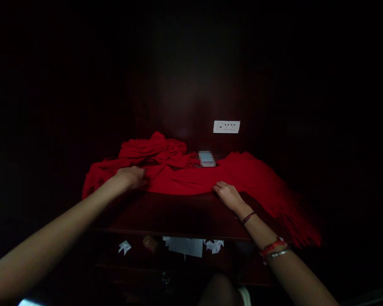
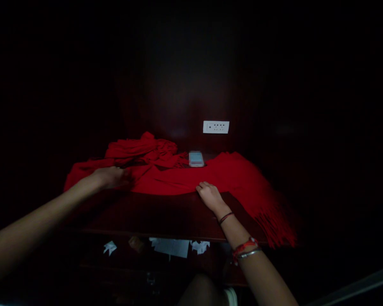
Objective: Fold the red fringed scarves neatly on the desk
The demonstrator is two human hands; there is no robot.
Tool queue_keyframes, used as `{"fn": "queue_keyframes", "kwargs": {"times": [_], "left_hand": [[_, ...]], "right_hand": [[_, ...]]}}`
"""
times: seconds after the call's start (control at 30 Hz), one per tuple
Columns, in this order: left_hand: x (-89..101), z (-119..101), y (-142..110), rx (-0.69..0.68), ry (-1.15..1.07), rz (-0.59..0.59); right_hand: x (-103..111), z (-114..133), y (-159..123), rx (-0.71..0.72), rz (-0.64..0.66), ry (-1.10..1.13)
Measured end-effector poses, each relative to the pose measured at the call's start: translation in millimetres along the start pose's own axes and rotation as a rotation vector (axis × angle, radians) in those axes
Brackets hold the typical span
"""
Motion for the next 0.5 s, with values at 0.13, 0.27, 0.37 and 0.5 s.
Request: {"fn": "queue_keyframes", "kwargs": {"times": [0.13,0.27,0.37,0.5], "left_hand": [[7.0,-102.0,37.4,-0.414,-0.107,-0.011],[-19.1,-151.2,56.2,-0.637,-0.245,0.072],[-30.8,-150.3,59.9,-0.620,-0.299,-0.025],[-32.8,-144.9,51.9,-0.660,-0.345,-0.017]], "right_hand": [[1.1,-0.4,-1.6,0.013,-0.009,-0.014],[3.2,-2.5,-2.8,-0.001,0.000,0.009],[4.4,-2.9,-3.3,-0.005,-0.010,0.036],[5.1,-1.3,-2.9,0.005,-0.034,0.058]]}}
Point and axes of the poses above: each hand's wrist, its own y-axis towards the middle knuckle, its own x-axis out of the back of the hand, z = x × y, the point moved 5 cm from there along y, towards the middle knuckle, and after that the axes turned 7 degrees about -y, right-handed, at the moved point
